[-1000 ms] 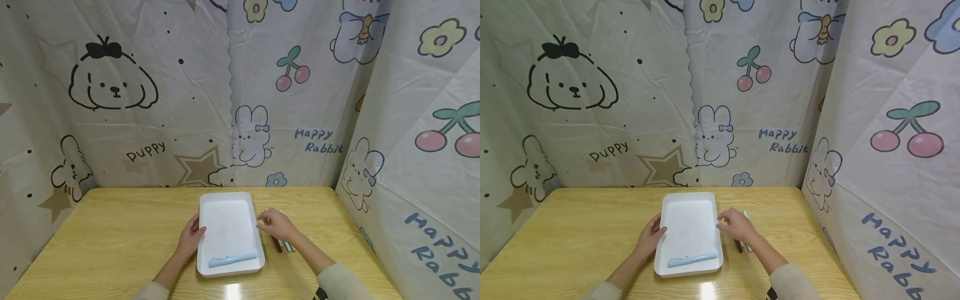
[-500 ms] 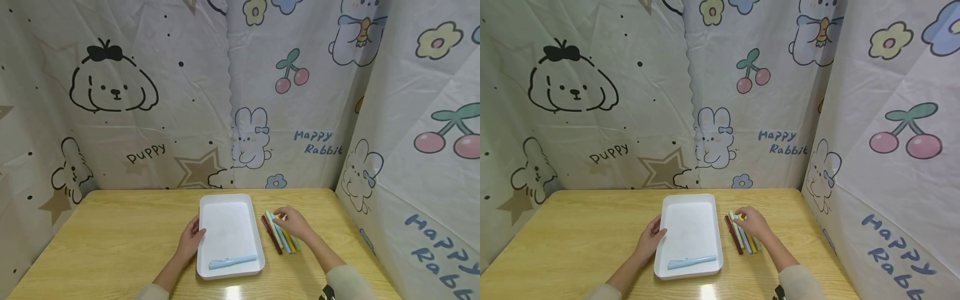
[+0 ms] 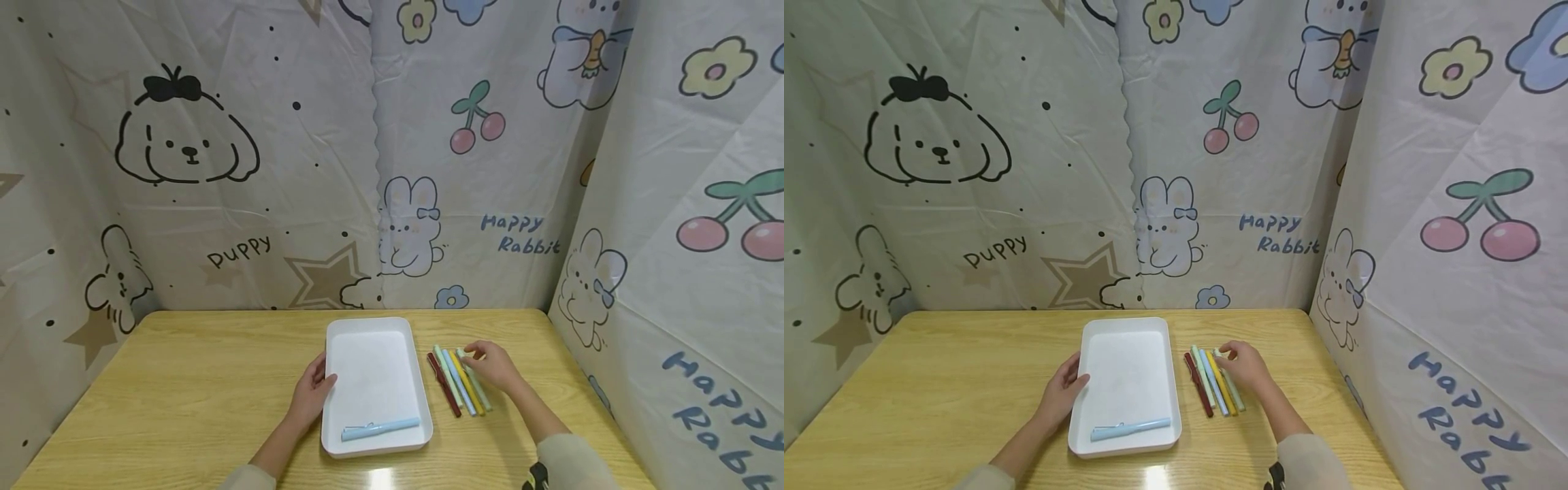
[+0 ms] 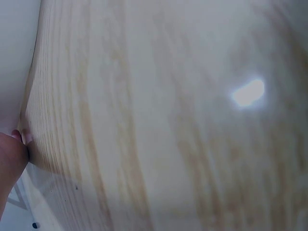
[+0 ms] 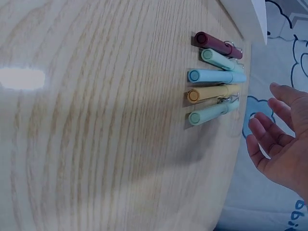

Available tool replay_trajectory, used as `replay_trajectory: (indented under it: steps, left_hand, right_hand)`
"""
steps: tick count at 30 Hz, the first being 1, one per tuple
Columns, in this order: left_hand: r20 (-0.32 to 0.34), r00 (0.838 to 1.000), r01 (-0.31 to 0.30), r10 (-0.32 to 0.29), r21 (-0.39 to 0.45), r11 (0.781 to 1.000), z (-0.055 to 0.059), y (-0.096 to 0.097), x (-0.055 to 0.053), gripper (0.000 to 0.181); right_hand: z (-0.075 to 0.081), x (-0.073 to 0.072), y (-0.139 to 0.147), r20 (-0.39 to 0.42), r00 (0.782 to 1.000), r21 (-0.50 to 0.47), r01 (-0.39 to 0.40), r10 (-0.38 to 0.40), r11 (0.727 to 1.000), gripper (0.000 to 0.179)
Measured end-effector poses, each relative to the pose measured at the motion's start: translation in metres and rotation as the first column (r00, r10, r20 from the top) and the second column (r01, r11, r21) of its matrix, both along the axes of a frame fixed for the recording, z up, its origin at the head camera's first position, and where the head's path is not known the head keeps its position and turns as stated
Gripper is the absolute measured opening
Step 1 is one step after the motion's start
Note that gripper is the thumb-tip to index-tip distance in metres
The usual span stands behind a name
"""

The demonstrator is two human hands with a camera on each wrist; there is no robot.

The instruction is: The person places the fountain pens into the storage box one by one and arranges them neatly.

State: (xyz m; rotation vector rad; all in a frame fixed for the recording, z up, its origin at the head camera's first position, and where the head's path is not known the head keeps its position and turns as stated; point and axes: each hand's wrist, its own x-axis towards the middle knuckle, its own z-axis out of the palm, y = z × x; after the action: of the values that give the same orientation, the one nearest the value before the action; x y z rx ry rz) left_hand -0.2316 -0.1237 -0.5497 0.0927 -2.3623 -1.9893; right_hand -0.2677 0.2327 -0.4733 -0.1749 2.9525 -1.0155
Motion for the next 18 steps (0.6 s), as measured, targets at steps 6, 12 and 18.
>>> replay_trajectory:
  steps: [6,12,18]
  left_hand:
    - [0.005,1.000,-0.006,0.006,-0.005,1.000,0.000,0.000,0.000,0.057]
    - [0.006,1.000,-0.014,0.014,-0.005,1.000,0.000,0.001,0.000,0.056]
    - [0.006,1.000,-0.012,0.013,-0.007,1.000,0.000,0.001,-0.001,0.056]
  right_hand:
    - [-0.011,-0.002,0.009,0.039,0.999,-0.027,0.037,-0.036,0.999,0.028]
    - [-0.021,-0.003,0.013,0.079,0.994,-0.047,0.078,-0.075,0.996,0.029]
    - [-0.030,-0.002,0.014,0.094,0.991,-0.077,0.107,-0.100,0.991,0.031]
